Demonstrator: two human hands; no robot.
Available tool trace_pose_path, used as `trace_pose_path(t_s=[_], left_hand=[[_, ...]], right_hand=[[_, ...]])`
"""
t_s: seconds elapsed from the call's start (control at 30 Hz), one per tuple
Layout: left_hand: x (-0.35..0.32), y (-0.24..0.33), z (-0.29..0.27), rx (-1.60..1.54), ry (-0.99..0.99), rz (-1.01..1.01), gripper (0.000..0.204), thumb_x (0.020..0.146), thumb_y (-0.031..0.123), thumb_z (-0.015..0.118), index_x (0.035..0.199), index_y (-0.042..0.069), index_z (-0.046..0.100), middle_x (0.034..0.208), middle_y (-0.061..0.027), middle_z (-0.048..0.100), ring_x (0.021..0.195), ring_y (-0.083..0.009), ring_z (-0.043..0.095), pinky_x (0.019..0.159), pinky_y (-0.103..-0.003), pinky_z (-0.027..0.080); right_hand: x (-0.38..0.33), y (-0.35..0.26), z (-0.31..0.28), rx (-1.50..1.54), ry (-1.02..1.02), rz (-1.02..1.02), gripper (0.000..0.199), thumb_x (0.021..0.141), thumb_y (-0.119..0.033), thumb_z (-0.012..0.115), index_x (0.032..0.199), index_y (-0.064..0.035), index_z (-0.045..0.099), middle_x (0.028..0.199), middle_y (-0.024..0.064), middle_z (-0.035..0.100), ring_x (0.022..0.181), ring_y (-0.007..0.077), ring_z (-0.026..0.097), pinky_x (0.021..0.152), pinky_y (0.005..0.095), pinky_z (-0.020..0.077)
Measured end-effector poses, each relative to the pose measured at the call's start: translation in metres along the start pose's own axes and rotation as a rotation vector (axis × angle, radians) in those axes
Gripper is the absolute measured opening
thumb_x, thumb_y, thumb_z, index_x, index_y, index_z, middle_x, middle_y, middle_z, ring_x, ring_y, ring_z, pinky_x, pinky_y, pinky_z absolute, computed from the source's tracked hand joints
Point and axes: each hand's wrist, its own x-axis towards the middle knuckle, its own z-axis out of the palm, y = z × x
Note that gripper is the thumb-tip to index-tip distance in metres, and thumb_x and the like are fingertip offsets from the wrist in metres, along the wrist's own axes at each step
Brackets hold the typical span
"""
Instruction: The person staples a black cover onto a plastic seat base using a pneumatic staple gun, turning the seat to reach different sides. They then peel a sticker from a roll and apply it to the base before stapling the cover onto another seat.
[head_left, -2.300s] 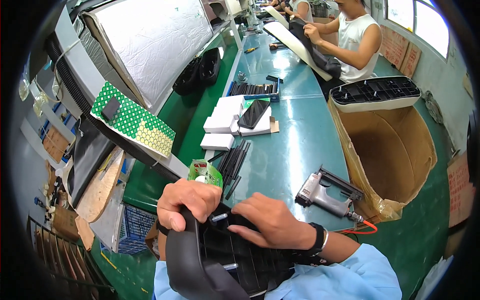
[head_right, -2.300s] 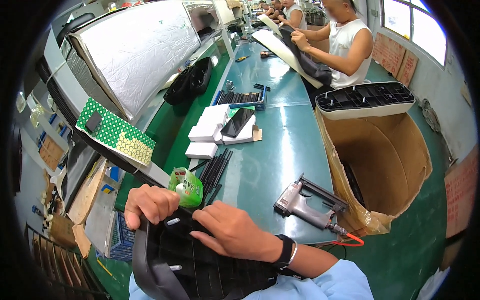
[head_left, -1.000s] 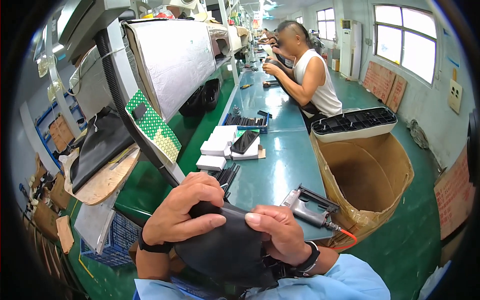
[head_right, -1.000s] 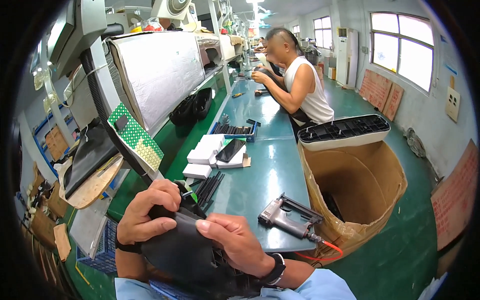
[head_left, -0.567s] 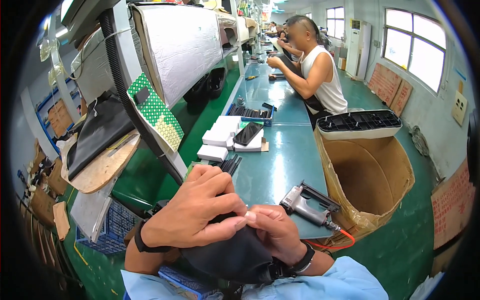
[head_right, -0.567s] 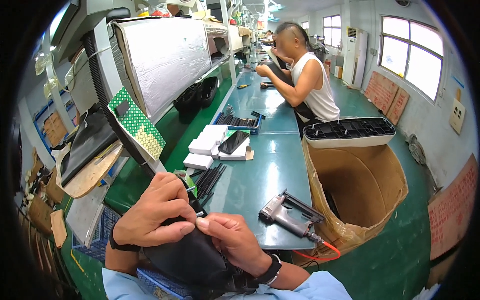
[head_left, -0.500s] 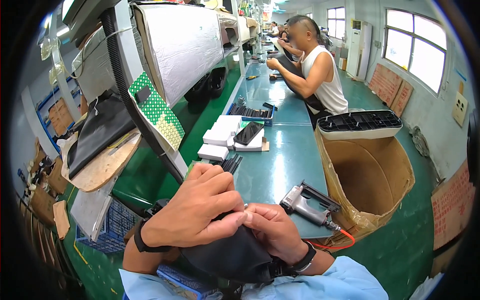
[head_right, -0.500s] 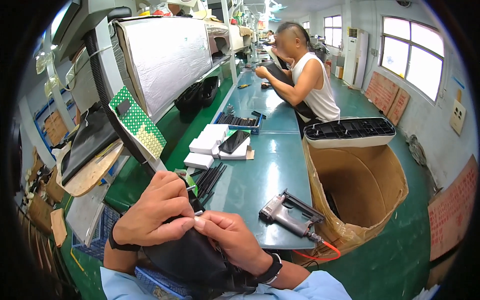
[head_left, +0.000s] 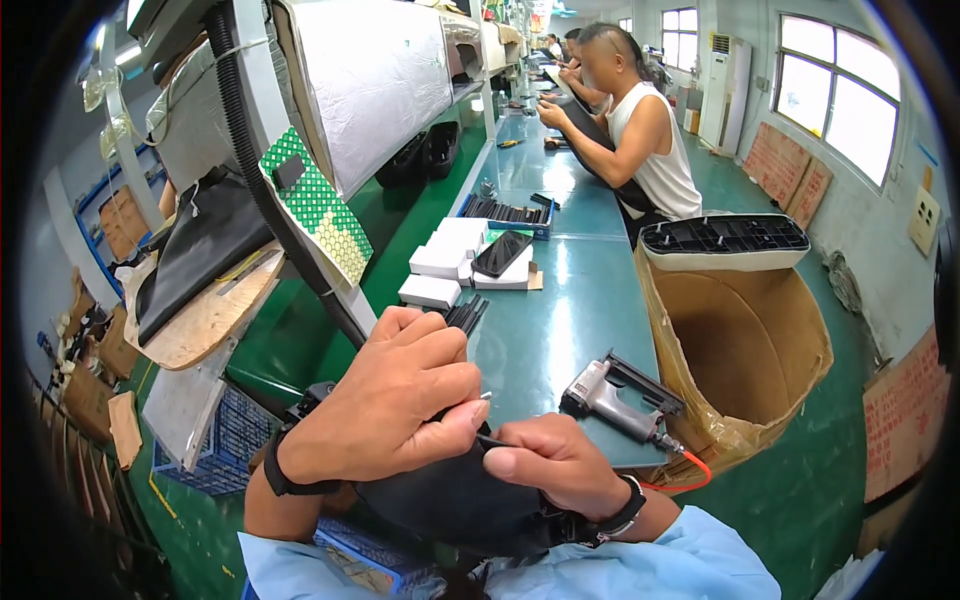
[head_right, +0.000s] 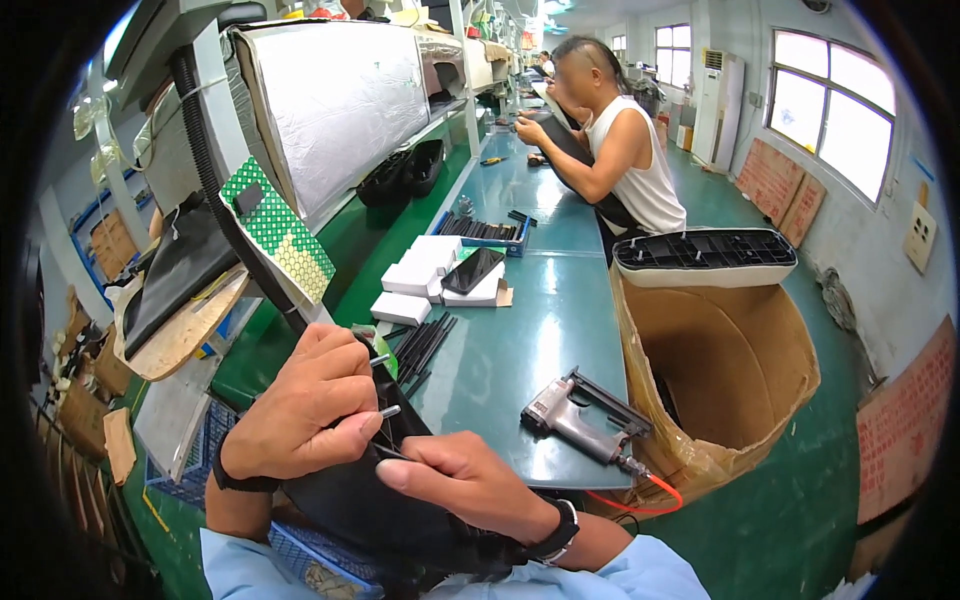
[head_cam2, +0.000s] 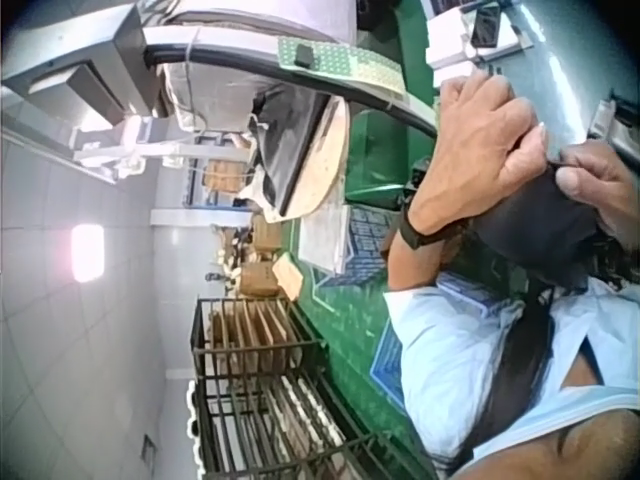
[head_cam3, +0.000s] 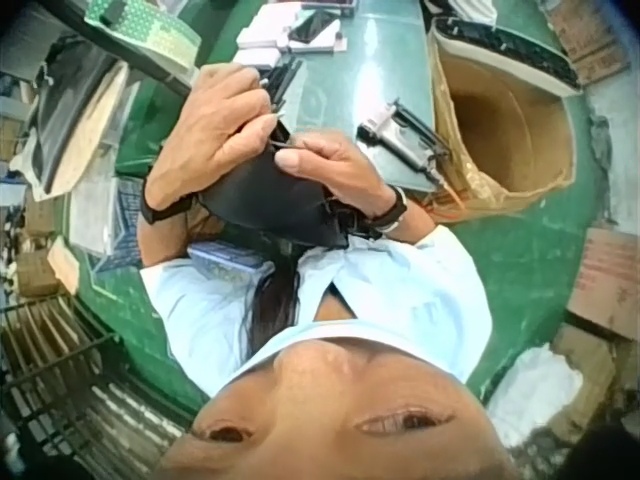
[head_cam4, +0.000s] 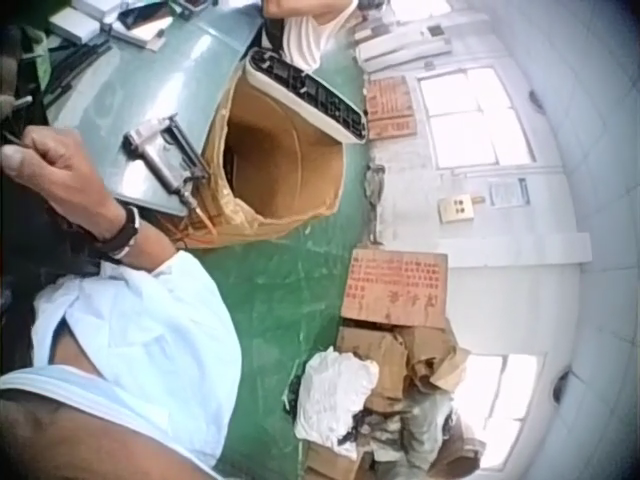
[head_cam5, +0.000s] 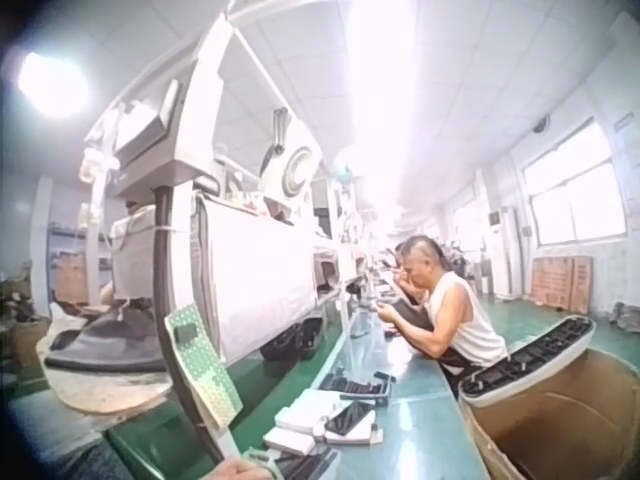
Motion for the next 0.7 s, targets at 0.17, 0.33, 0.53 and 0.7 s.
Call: trace_pose_path(t_s=[0.17,0.33,0.53,0.7], left_hand=[[0.001,-0.004,-0.003,-0.05,-0.022,0.0,0.025,0.079,0.028,0.066,0.072,0.008,0.054,0.074,-0.0053,0.042,0.076,-0.0225,0.044,0.078,-0.035,0.032],[0.004,-0.006,-0.005,-0.077,-0.018,-0.012,0.03,0.075,0.034,0.072,0.076,0.008,0.058,0.079,-0.0067,0.046,0.078,-0.0235,0.048,0.076,-0.035,0.035],[-0.004,-0.009,0.009,-0.119,0.083,-0.066,0.03,0.069,0.029,0.077,0.085,0.007,0.065,0.082,-0.0054,0.049,0.08,-0.0261,0.049,0.069,-0.036,0.042],[0.004,0.005,0.002,0.026,-0.052,-0.05,0.022,0.07,0.027,0.074,0.083,0.011,0.065,0.078,-0.0047,0.046,0.076,-0.0236,0.045,0.07,-0.035,0.034]], right_hand=[[-0.003,0.003,-0.005,0.03,0.121,-0.206,0.04,0.094,-0.019,0.056,0.06,-0.0033,0.043,0.054,-0.003,0.039,0.051,0.006,0.029,0.047,0.0274,0.0241],[0.003,0.009,-0.012,0.387,0.21,0.034,0.037,0.092,-0.017,0.058,0.059,-0.0058,0.047,0.057,-0.0056,0.039,0.053,0.004,0.031,0.048,0.025,0.0237],[0.021,0.035,-0.016,0.692,0.198,0.273,0.03,0.092,-0.017,0.057,0.063,-0.0103,0.051,0.062,-0.0079,0.04,0.055,0.0005,0.034,0.049,0.0212,0.025],[0.03,0.039,-0.009,0.772,0.086,0.295,0.019,0.094,-0.019,0.054,0.08,-0.0065,0.058,0.076,-0.0042,0.054,0.067,0.0015,0.049,0.058,0.0175,0.0398]])
